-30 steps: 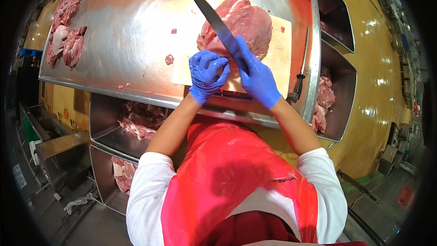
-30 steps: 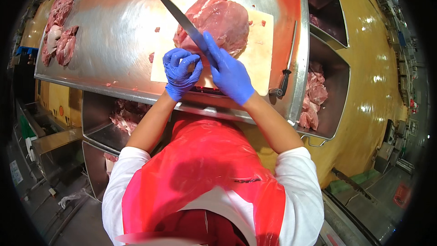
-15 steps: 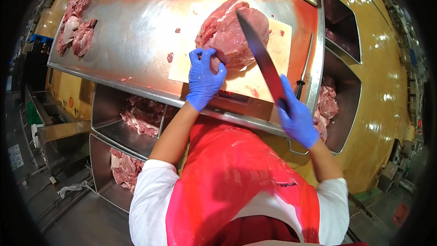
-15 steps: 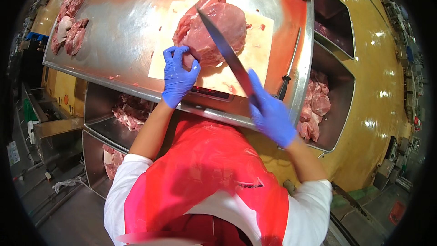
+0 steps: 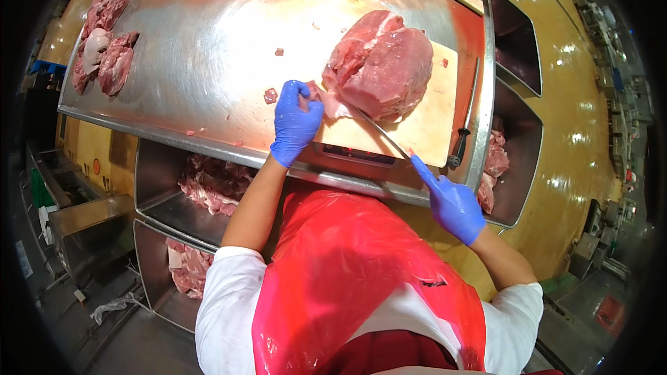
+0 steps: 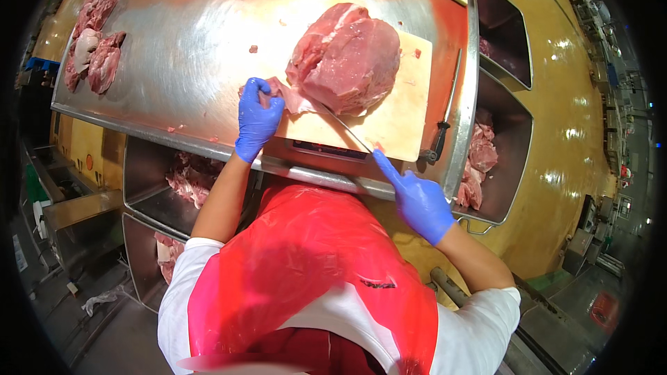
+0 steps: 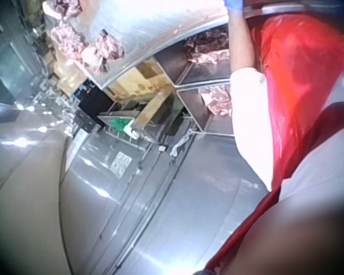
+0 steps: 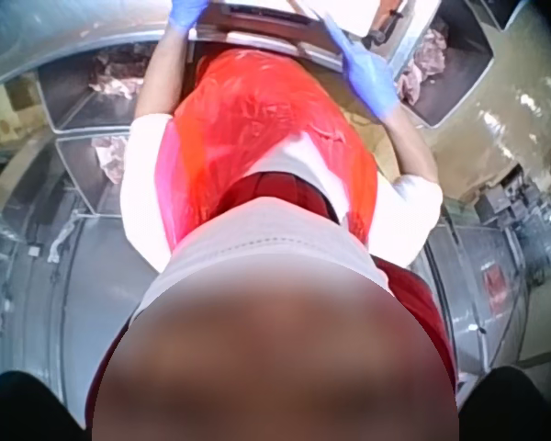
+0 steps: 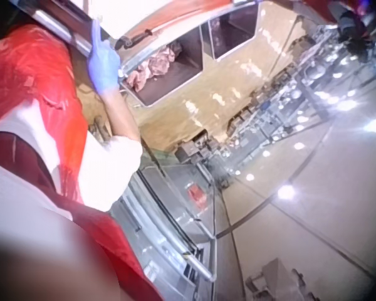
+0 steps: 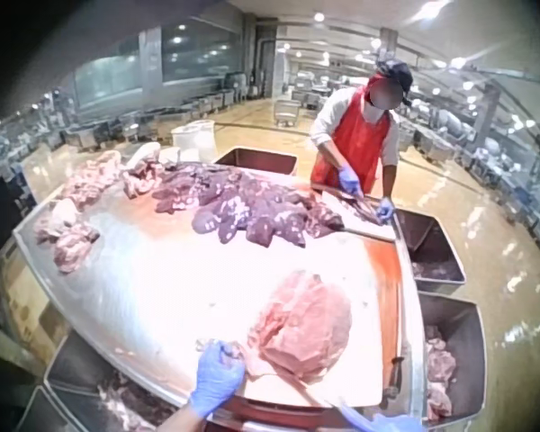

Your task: The person cuts large pieces of raw meat into smaller portions using a knife on a cutting board. The person places the cut pieces into metal trays below the cutting surface.

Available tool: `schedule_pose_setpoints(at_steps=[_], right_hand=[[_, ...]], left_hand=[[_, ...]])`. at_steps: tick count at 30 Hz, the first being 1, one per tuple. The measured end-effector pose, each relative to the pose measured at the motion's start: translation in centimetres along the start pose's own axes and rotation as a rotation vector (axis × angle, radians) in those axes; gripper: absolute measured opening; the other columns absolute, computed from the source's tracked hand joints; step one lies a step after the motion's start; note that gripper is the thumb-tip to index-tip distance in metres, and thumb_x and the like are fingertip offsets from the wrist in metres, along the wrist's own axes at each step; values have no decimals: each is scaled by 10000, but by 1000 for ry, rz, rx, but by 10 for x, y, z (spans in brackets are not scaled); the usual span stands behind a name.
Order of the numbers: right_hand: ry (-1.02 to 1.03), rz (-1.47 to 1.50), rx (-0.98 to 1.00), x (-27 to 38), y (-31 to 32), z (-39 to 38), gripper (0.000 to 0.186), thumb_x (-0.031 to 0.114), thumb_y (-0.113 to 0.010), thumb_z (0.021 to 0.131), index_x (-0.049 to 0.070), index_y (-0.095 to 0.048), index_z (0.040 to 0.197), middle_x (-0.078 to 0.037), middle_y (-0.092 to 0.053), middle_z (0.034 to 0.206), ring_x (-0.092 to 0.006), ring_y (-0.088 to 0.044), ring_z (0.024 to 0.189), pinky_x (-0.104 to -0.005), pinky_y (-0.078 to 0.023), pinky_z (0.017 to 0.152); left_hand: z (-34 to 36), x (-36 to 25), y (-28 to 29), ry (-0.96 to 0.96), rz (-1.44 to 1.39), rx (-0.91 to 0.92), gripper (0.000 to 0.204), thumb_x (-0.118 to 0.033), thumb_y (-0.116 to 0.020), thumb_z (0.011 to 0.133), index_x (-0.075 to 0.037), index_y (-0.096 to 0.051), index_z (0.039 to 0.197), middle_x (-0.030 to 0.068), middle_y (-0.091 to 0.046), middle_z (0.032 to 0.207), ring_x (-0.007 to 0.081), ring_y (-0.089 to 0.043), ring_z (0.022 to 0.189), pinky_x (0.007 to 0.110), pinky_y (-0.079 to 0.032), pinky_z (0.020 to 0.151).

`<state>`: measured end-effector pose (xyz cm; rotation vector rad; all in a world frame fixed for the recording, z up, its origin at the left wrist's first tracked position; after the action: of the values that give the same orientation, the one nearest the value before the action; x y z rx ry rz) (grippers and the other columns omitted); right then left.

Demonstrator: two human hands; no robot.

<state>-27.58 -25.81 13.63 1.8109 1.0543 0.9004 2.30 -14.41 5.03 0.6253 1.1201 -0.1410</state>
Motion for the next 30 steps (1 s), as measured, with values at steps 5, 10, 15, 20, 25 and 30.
schedule_pose_setpoints(at_steps=[5, 10, 15, 20, 25, 30], right_hand=[[135, 510, -493, 77, 73, 88, 774, 13, -518, 846, 194, -242, 1546, -235, -637, 925, -426, -620, 689, -526, -489, 618], [-94, 347, -334, 92, 52, 219, 689, 85, -509, 906, 50, -202, 1522, -280, -646, 842, -442, -638, 754, -518, -500, 683], [-130, 223, -74, 75, 12, 129, 831, 6, -511, 834, 205, -156, 1558, -282, -636, 845, -467, -606, 677, -543, -486, 655], [-210, -294, 116, 10, 3, 11, 915, -57, -531, 807, 377, -202, 1542, -175, -593, 747, -342, -639, 605, -477, -536, 577], [-121, -580, 55, -117, 22, -54, 871, -14, -582, 792, 368, -292, 1520, -133, -544, 717, -294, -620, 551, -406, -526, 521], [-104, 156, -625, -182, 11, -88, 291, 121, -590, 936, 45, -610, 1217, -202, -680, 985, -316, -688, 790, -387, -528, 647]], left_hand=[[9, -8, 6, -102, -45, 75, 176, -18, -601, 737, -29, -476, 861, 121, -480, 802, 267, -511, 712, 359, -455, 680], [16, -12, -2, -131, 7, 157, 167, -4, -597, 725, -34, -488, 849, 116, -479, 792, 267, -510, 661, 362, -451, 633], [34, -1, -5, -149, 67, 94, 120, -20, -613, 763, -39, -504, 810, 127, -501, 778, 307, -549, 626, 381, -464, 598], [64, 9, 2, -114, 68, -11, 98, -87, -610, 845, -52, -522, 822, 144, -545, 761, 269, -569, 604, 363, -471, 582], [65, 16, 94, -17, -101, -177, 119, -45, -671, 813, -32, -580, 889, 56, -608, 808, 153, -582, 770, 298, -478, 664], [-97, 55, 235, 102, 509, -562, 249, -89, -718, 788, 33, -543, 914, 166, -600, 929, 271, -617, 953, 394, -492, 884]])
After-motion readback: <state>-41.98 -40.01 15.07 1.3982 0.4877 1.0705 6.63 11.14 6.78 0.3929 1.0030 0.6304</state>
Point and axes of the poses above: each hand's wrist, its own z-axis towards the middle knuckle, its own y-axis out of the back of the hand, x = y × z, the point moved 8 cm from there along z, towards the middle knuckle
